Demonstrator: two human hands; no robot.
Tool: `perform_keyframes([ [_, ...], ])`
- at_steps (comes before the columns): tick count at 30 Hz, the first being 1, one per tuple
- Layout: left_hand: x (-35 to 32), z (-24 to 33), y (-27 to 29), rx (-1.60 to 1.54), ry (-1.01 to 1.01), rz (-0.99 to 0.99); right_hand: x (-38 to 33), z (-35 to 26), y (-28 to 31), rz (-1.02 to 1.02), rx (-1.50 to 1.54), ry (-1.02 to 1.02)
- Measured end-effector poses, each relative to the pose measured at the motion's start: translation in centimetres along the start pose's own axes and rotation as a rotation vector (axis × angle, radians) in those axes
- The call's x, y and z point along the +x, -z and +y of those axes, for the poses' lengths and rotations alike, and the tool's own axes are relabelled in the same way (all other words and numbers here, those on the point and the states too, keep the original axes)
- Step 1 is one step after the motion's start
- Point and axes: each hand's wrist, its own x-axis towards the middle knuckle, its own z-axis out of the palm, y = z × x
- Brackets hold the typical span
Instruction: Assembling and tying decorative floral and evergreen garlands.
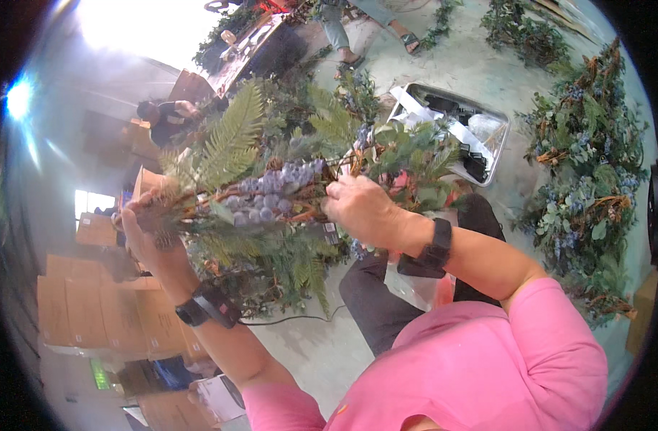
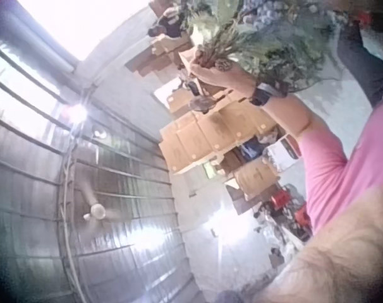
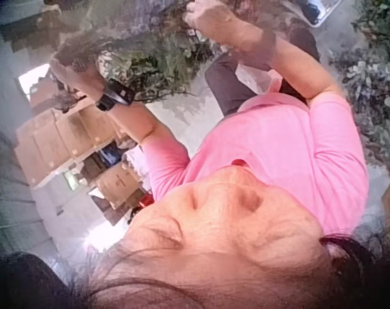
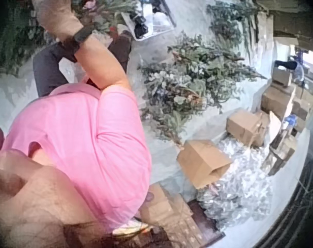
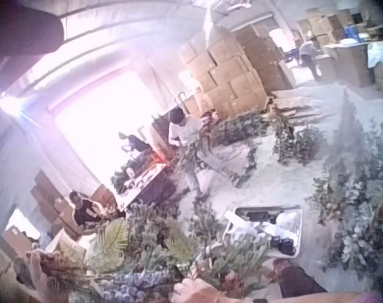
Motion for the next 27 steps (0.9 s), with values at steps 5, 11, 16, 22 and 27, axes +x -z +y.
perform_keyframes([
  [5, -3.7, 0.8, 3.5, -0.099, -0.063, -0.129, 1.2, 2.1, 3.7, -0.105, 0.34, -0.16],
  [11, -7.4, 1.9, 3.1, -0.226, -0.123, -0.176, 2.5, 2.7, 0.3, -0.037, 0.413, -0.188],
  [16, -7.4, 1.7, 3.2, -0.185, -0.095, -0.167, 4.0, 2.8, 1.3, -0.218, 0.116, -0.209],
  [22, -7.2, 1.3, 4.7, -0.135, -0.066, -0.051, 5.0, -1.4, 5.9, -0.046, -0.311, 0.075],
  [27, -7.1, 1.2, 4.3, -0.17, -0.038, -0.044, 1.1, -2.0, 3.3, -0.263, -0.107, -0.122],
])
